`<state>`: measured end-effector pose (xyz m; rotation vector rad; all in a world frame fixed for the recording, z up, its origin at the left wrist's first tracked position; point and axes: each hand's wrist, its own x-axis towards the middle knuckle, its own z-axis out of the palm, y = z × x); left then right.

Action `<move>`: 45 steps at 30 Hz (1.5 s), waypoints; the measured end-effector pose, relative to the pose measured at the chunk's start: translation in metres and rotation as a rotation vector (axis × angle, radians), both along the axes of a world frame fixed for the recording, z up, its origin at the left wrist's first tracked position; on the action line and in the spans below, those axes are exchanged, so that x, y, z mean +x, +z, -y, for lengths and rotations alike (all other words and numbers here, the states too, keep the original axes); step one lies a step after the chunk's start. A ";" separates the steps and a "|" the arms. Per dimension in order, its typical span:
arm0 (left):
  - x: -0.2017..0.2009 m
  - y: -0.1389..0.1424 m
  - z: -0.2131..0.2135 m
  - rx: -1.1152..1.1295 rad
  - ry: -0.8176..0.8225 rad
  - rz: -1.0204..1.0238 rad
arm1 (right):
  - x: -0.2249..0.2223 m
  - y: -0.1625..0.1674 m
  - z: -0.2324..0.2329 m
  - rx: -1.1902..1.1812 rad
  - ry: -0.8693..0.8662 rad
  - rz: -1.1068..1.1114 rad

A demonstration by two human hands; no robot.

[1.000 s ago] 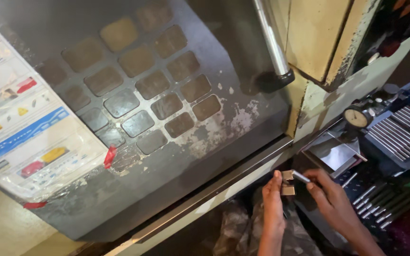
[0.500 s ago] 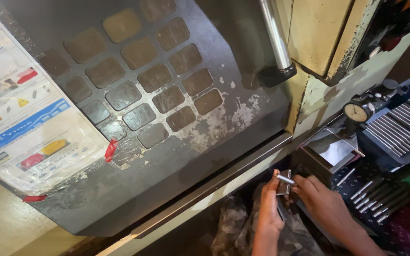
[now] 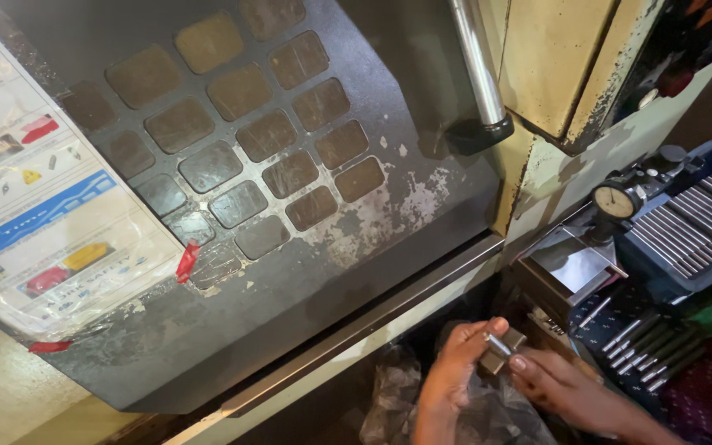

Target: The person opens a machine door, removes a metal rod, measures it with a dial indicator, and places it into a blue bin. The person repeats this process with another rod, measuring and placing it into the bin.

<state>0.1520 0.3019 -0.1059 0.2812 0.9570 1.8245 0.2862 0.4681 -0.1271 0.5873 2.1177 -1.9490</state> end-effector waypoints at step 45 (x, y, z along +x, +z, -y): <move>0.015 0.005 -0.005 0.033 0.275 -0.002 | -0.014 -0.119 0.045 -0.208 -0.341 -0.137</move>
